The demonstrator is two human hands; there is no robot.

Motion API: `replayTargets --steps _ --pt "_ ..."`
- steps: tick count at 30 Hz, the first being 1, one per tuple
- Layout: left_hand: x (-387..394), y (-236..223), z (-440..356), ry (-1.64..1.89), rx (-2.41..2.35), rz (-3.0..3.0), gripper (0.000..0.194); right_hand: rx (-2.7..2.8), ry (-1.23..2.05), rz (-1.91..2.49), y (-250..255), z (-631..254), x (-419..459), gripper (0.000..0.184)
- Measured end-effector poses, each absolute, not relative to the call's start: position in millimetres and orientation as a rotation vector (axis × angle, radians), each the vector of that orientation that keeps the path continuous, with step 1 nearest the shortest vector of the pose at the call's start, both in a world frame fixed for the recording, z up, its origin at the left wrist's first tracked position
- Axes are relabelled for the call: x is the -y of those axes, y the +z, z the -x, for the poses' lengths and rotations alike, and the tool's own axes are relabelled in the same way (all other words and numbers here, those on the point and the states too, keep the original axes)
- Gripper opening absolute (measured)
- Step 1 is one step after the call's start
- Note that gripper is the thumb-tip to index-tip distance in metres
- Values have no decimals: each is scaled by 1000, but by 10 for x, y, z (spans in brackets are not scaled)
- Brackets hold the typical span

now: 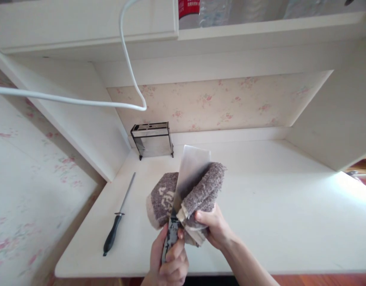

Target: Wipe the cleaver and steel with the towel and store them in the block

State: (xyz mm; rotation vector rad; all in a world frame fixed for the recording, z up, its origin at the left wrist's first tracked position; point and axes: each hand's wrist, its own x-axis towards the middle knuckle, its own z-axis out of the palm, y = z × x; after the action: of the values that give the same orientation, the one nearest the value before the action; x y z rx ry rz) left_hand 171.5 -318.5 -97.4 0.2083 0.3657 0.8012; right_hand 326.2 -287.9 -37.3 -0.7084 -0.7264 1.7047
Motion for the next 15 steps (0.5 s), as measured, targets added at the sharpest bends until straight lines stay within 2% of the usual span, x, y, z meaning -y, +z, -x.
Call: replayTargets --steps 6,15 --pt "3137 -918 -1874 794 -401 -229 41 636 1389 989 -338 -3303 2843 44" --pt "3125 -986 -1550 542 -421 -250 42 450 1296 1034 -318 -3717 2657 49"
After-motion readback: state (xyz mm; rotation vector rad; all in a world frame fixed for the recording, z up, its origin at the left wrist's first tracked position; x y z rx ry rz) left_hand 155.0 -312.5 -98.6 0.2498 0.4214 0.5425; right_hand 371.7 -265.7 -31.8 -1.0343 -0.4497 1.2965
